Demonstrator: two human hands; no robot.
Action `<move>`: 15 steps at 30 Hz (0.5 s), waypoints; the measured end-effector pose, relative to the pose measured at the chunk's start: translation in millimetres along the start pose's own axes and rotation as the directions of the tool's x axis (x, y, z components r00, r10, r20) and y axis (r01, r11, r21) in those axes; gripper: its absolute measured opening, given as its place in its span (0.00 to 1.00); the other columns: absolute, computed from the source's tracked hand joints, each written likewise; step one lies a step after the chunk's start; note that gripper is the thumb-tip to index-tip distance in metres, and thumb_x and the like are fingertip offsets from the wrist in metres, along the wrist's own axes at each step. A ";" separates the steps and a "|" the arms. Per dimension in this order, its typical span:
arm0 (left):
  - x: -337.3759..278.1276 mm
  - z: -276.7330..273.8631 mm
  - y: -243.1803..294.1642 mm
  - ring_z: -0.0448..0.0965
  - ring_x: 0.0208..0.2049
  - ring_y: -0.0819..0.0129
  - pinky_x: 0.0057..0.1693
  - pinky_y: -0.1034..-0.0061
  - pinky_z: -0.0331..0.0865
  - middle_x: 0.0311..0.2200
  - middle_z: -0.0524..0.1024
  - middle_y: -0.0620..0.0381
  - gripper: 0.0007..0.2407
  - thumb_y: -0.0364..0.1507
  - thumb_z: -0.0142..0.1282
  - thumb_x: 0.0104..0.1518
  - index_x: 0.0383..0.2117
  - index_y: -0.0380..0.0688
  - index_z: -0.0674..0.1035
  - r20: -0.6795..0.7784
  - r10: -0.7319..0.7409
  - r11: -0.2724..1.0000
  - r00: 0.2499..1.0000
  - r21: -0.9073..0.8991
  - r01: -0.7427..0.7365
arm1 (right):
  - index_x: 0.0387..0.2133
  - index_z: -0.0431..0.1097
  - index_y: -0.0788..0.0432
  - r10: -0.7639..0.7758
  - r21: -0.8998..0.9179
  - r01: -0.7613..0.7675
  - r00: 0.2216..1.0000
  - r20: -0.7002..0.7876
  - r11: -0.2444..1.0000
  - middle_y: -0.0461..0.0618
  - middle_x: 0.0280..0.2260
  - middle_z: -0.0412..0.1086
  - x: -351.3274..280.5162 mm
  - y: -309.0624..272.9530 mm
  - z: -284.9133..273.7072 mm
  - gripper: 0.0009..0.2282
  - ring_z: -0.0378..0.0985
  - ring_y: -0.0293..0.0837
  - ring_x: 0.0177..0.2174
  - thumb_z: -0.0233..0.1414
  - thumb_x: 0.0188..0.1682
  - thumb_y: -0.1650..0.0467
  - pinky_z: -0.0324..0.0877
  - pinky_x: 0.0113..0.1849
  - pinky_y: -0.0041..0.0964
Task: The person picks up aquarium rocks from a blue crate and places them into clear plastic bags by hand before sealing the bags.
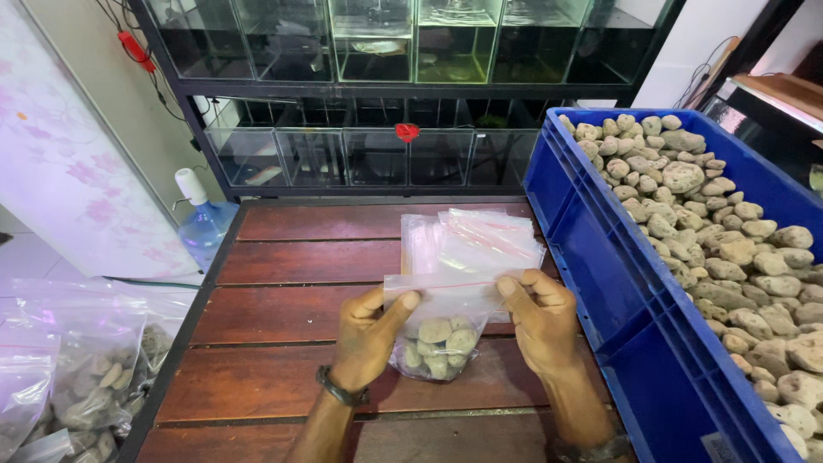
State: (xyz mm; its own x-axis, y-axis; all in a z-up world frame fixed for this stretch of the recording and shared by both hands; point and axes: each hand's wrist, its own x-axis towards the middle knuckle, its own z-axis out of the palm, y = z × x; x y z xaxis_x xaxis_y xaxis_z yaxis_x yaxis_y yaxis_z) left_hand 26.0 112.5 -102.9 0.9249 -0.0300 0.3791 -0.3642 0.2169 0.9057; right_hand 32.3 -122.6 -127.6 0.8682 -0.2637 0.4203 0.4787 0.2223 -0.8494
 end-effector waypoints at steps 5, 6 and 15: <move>6.4 8.3 16.3 0.86 0.35 0.72 0.44 0.80 0.79 0.34 0.88 0.51 0.08 0.29 0.66 0.52 0.34 0.39 0.87 0.018 -0.017 0.999 1.000 -0.027 0.017 | 0.36 0.75 0.68 -0.024 -0.095 0.027 0.999 0.033 0.995 0.53 0.30 0.77 -1.4 -17.8 8.1 0.07 0.77 0.38 0.31 0.59 0.47 0.75 0.71 0.36 0.27; 7.4 11.0 22.7 0.86 0.35 0.72 0.45 0.81 0.79 0.33 0.88 0.51 0.07 0.28 0.65 0.53 0.33 0.38 0.88 0.026 -0.028 1.000 0.999 -0.013 0.029 | 0.38 0.74 0.69 -0.024 -0.077 0.029 0.997 0.070 0.997 0.55 0.33 0.77 -1.8 -23.5 8.8 0.08 0.78 0.40 0.32 0.59 0.45 0.78 0.75 0.37 0.29; 9.8 12.2 22.4 0.73 0.34 0.74 0.41 0.74 0.77 0.27 0.86 0.50 0.07 0.23 0.70 0.51 0.35 0.35 0.88 0.040 0.012 1.000 0.999 -0.027 -0.011 | 0.28 0.82 0.59 0.120 -0.585 0.429 0.728 0.675 0.688 0.55 0.28 0.82 33.2 -126.0 57.3 0.03 0.84 0.62 0.35 0.62 0.43 0.72 0.52 0.56 0.78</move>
State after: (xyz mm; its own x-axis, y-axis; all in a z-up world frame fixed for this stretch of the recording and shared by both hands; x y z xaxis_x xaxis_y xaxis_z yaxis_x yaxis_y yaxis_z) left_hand 25.6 105.1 -76.5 0.9153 -0.0667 0.3971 -0.3711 0.2434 0.8961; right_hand 8.3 -105.6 11.7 0.7780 0.4677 0.4196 0.6251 -0.5094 -0.5914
